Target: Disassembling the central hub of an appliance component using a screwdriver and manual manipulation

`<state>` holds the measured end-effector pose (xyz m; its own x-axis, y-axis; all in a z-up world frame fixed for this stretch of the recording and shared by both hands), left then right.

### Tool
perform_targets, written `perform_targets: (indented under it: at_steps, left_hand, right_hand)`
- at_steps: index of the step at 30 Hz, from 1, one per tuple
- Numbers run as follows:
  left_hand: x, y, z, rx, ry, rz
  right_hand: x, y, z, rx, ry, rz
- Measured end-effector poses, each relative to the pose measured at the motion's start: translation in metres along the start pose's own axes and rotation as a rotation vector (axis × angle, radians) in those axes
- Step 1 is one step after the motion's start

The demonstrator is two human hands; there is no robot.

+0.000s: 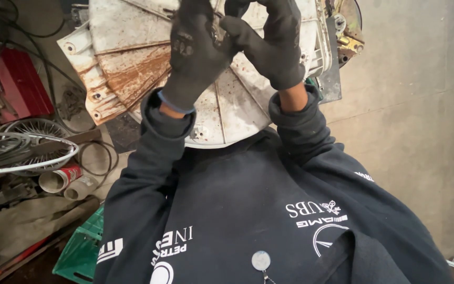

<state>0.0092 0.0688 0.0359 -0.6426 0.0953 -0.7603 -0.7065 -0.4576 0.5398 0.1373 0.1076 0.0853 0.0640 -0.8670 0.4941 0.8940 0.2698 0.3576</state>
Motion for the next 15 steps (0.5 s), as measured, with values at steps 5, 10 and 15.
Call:
perform_targets:
  at_steps: [5, 10, 15]
  left_hand:
    - [-0.014, -0.008, -0.001, 0.366, -0.030, -0.216]
    - [-0.001, 0.012, 0.005, 0.151, 0.050, -0.299]
    - [-0.021, 0.013, 0.007, 0.089, -0.030, -0.226]
  right_hand:
    - [0.001, -0.003, -0.003, 0.090, -0.040, 0.109]
    - [0.030, -0.004, 0.025, 0.058, 0.109, 0.228]
    - [0.010, 0.001, 0.007, -0.006, 0.001, 0.082]
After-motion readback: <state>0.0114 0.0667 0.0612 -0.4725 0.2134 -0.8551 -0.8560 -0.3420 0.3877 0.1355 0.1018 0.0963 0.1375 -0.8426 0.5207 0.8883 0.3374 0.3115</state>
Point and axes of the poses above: each hand's wrist, its own z-axis towards the middle knuckle, its own y-axis out of the back of the hand, x = y × z, the point moved 10 cm from there along z, towards the middle knuckle, and after that the axes turned 12 degrees about y, right-handed, at the moved point
